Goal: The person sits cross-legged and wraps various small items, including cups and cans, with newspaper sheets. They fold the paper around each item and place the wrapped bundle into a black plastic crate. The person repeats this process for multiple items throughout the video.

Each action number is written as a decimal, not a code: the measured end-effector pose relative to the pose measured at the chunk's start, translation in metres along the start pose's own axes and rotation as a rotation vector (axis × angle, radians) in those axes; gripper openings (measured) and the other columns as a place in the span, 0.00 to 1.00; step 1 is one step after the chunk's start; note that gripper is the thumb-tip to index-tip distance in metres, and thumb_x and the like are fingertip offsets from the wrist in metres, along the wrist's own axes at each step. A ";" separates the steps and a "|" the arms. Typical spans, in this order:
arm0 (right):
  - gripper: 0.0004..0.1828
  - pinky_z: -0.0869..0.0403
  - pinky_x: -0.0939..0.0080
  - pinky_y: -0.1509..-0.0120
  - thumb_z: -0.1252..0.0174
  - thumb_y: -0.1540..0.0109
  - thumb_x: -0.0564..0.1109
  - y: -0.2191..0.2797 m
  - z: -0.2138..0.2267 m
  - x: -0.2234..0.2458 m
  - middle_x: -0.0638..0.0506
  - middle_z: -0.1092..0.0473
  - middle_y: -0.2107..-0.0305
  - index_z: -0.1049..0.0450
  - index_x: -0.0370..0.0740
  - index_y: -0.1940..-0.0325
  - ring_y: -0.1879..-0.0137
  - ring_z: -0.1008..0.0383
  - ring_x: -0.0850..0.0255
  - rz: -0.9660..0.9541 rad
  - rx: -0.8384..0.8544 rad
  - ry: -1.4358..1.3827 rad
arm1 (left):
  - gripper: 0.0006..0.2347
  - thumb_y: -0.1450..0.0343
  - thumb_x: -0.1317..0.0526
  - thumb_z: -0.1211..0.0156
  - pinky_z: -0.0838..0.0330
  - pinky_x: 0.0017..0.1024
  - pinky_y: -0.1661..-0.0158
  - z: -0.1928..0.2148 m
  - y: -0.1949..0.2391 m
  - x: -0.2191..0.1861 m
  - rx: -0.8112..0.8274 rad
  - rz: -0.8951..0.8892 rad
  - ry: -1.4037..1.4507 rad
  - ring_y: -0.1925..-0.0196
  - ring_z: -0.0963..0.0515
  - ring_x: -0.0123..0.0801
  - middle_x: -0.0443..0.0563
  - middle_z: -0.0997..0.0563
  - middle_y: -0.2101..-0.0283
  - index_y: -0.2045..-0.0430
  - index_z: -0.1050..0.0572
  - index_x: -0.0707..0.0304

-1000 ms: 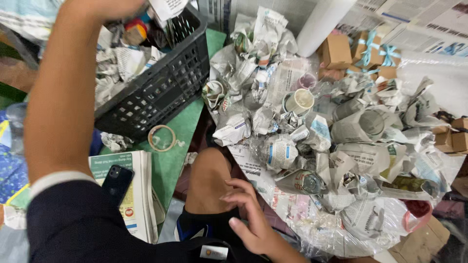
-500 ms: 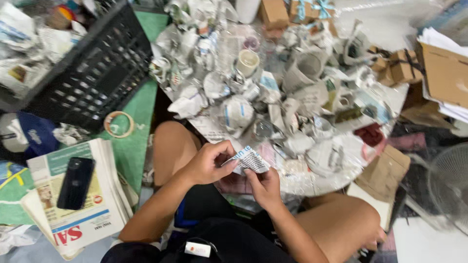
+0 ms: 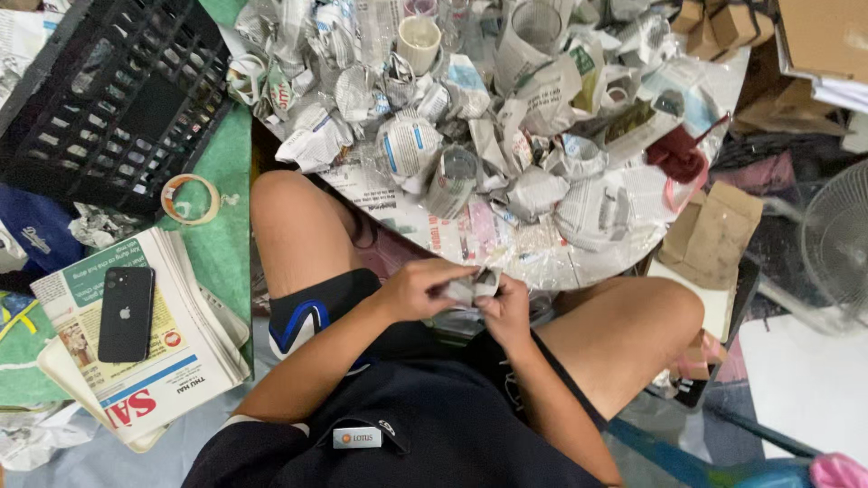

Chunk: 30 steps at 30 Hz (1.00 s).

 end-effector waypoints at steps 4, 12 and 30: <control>0.10 0.25 0.66 0.57 0.36 0.40 0.43 -0.006 -0.002 -0.001 0.54 0.23 0.70 0.21 0.32 0.61 0.64 0.25 0.68 0.062 -0.006 0.020 | 0.07 0.27 0.65 0.35 0.21 0.29 0.54 -0.010 0.019 0.041 -0.235 0.270 0.165 0.55 0.13 0.33 0.56 0.13 0.57 0.59 0.18 0.68; 0.11 0.27 0.67 0.58 0.39 0.35 0.38 -0.014 -0.023 0.014 0.53 0.23 0.65 0.26 0.31 0.50 0.62 0.26 0.69 -0.083 -0.157 -0.058 | 0.08 0.29 0.67 0.36 0.25 0.29 0.62 0.008 0.010 0.045 -0.594 0.537 0.314 0.65 0.20 0.27 0.52 0.16 0.65 0.59 0.20 0.73; 0.17 0.30 0.64 0.58 0.47 0.30 0.49 -0.020 -0.015 0.063 0.50 0.27 0.64 0.31 0.39 0.40 0.64 0.31 0.66 -0.076 -0.056 0.195 | 0.13 0.27 0.58 0.41 0.25 0.27 0.60 0.002 0.026 0.091 -0.355 0.888 0.703 0.62 0.18 0.28 0.51 0.16 0.62 0.58 0.23 0.74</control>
Point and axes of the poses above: each hand's wrist, its own y-axis away from the middle knuckle, its own z-axis out of the back of the hand, x = y × z, the point moved 1 cm from there along -y, towards the middle knuckle
